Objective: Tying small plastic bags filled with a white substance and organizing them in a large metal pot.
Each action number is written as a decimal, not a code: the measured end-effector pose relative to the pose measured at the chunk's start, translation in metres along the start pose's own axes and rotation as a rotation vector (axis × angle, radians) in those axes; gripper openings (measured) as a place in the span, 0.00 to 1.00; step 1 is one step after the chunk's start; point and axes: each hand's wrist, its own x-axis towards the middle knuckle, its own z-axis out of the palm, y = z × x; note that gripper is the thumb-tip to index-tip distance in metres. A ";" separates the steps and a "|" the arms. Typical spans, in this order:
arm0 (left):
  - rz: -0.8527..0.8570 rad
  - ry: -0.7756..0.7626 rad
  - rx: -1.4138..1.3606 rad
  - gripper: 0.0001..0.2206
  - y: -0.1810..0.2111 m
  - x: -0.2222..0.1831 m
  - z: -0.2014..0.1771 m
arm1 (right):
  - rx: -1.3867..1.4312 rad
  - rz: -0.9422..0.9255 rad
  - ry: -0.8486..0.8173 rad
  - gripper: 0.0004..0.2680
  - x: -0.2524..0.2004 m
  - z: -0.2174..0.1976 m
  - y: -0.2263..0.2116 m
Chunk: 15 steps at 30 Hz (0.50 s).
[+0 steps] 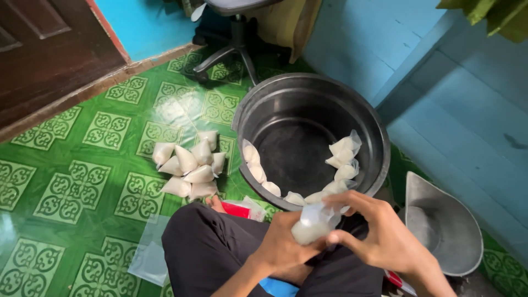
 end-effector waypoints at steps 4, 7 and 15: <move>-0.115 -0.076 -0.049 0.14 -0.017 0.012 0.004 | 0.099 0.032 0.220 0.02 -0.003 0.017 0.016; -0.041 -0.180 -0.152 0.18 -0.021 0.021 0.001 | 0.128 -0.008 0.331 0.03 -0.004 0.029 0.028; 0.309 0.030 0.010 0.15 -0.039 0.038 -0.005 | 0.086 -0.094 0.372 0.03 0.008 0.049 0.065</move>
